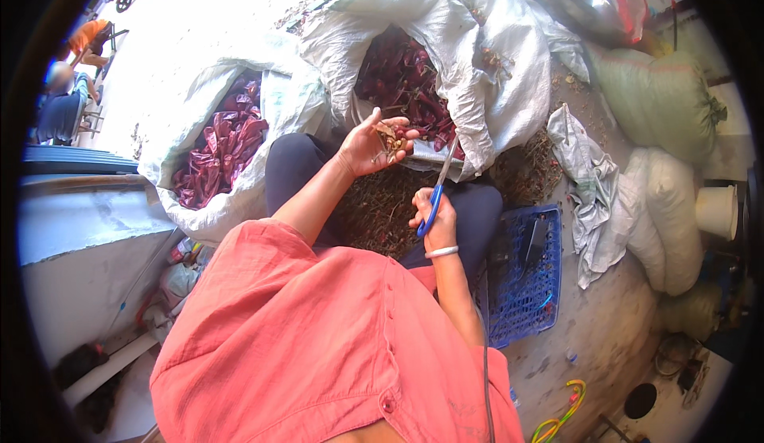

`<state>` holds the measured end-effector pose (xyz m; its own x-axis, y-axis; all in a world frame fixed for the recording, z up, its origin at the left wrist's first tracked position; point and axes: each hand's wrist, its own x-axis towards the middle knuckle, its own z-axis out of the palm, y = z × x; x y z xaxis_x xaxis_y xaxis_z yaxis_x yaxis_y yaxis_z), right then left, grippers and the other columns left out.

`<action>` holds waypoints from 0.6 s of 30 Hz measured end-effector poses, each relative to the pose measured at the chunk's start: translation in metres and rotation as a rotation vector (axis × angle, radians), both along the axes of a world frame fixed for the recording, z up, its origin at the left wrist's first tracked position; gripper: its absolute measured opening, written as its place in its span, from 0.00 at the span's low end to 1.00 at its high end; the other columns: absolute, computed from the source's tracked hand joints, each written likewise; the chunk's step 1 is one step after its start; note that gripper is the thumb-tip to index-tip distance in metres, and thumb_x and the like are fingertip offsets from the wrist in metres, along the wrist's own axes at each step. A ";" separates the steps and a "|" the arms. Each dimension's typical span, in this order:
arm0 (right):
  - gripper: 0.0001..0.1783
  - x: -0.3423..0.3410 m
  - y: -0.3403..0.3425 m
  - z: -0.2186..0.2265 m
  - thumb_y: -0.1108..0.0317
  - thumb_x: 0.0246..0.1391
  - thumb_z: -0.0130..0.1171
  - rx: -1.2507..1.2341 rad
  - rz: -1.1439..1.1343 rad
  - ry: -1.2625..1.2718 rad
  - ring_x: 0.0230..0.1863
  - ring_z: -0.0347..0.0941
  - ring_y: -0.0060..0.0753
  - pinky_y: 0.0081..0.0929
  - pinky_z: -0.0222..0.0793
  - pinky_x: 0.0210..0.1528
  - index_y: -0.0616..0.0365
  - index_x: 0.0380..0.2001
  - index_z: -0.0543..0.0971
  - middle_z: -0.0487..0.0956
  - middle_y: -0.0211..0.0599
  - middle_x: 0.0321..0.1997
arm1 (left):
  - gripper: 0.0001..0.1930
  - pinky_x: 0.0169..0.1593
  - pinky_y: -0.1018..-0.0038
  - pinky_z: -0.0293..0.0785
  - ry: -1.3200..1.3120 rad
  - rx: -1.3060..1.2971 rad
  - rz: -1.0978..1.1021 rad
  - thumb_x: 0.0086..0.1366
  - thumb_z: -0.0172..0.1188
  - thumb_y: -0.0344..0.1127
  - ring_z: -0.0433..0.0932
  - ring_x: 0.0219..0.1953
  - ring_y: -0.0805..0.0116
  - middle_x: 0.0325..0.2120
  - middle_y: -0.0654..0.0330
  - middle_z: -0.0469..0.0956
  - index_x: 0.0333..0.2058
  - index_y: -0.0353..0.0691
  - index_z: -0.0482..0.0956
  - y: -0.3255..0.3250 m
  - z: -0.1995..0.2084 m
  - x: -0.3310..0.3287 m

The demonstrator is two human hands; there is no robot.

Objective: The person sits on the floor and uses scissors to trim the stems off dried red chili peppers. They pick peppers from a large white sack, cut the stems, and drop the peppers into a blue plastic basket.

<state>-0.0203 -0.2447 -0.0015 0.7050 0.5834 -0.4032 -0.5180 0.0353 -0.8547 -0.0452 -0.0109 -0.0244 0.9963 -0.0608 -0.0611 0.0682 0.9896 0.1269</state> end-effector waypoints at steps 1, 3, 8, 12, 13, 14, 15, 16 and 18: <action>0.12 0.002 0.004 0.000 0.63 0.55 0.65 -0.011 -0.032 -0.041 0.17 0.66 0.12 0.16 0.72 0.19 0.57 0.36 0.75 0.72 0.23 0.24 | 0.32 0.45 0.61 0.81 -0.013 -0.004 -0.017 0.71 0.40 0.60 0.77 0.48 0.51 0.52 0.44 0.73 0.57 0.38 0.68 -0.006 0.001 -0.005; 0.13 0.008 0.010 -0.002 0.69 0.54 0.64 -0.035 -0.024 -0.109 0.21 0.70 0.15 0.17 0.74 0.22 0.59 0.41 0.75 0.77 0.28 0.32 | 0.32 0.42 0.63 0.81 0.046 -0.025 -0.046 0.70 0.39 0.61 0.80 0.44 0.54 0.49 0.44 0.75 0.54 0.37 0.70 -0.019 0.008 -0.017; 0.15 0.010 0.018 0.011 0.73 0.52 0.64 -0.039 0.064 -0.197 0.24 0.72 0.15 0.16 0.72 0.20 0.61 0.42 0.74 0.78 0.28 0.32 | 0.31 0.37 0.68 0.82 0.082 -0.008 -0.075 0.70 0.41 0.60 0.81 0.41 0.58 0.50 0.46 0.75 0.56 0.37 0.69 -0.047 0.024 -0.038; 0.09 0.006 0.005 0.026 0.75 0.52 0.64 -0.035 -0.003 -0.177 0.18 0.69 0.14 0.15 0.71 0.18 0.61 0.36 0.74 0.75 0.27 0.24 | 0.27 0.32 0.74 0.80 0.168 0.174 -0.052 0.71 0.44 0.53 0.81 0.36 0.65 0.50 0.48 0.76 0.57 0.38 0.69 -0.051 0.040 -0.050; 0.08 0.007 0.002 0.028 0.74 0.52 0.63 -0.041 -0.040 -0.165 0.18 0.68 0.14 0.15 0.70 0.18 0.60 0.34 0.75 0.75 0.27 0.24 | 0.26 0.31 0.75 0.79 0.163 0.194 -0.068 0.72 0.44 0.52 0.81 0.35 0.66 0.49 0.48 0.76 0.57 0.38 0.69 -0.050 0.040 -0.053; 0.07 0.009 -0.002 0.026 0.74 0.53 0.63 -0.022 -0.054 -0.199 0.17 0.68 0.14 0.15 0.71 0.18 0.60 0.33 0.74 0.75 0.27 0.24 | 0.25 0.30 0.76 0.78 0.159 0.210 -0.088 0.72 0.45 0.51 0.81 0.34 0.67 0.49 0.49 0.76 0.57 0.38 0.69 -0.050 0.041 -0.056; 0.07 0.011 -0.005 0.023 0.73 0.53 0.63 -0.003 -0.068 -0.233 0.17 0.68 0.14 0.16 0.71 0.18 0.60 0.33 0.74 0.75 0.27 0.24 | 0.24 0.29 0.77 0.78 0.154 0.226 -0.108 0.72 0.45 0.49 0.81 0.34 0.68 0.48 0.49 0.77 0.57 0.38 0.69 -0.050 0.042 -0.059; 0.06 0.013 -0.008 0.021 0.73 0.55 0.61 0.013 -0.057 -0.253 0.17 0.68 0.14 0.16 0.71 0.19 0.60 0.33 0.75 0.75 0.27 0.25 | 0.23 0.28 0.79 0.77 0.188 0.254 -0.118 0.72 0.45 0.48 0.80 0.33 0.69 0.45 0.50 0.79 0.57 0.38 0.69 -0.052 0.044 -0.062; 0.07 0.012 -0.005 0.041 0.70 0.57 0.62 0.017 -0.054 -0.102 0.18 0.69 0.14 0.16 0.72 0.20 0.59 0.35 0.76 0.76 0.27 0.26 | 0.22 0.26 0.81 0.76 0.157 0.283 -0.144 0.72 0.45 0.47 0.80 0.31 0.70 0.43 0.51 0.79 0.56 0.37 0.69 -0.057 0.042 -0.064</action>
<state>-0.0087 -0.2499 0.0398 0.7722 0.5497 -0.3185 -0.4255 0.0753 -0.9018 -0.1095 -0.0675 0.0177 0.9557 -0.1591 -0.2475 0.2453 0.8955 0.3714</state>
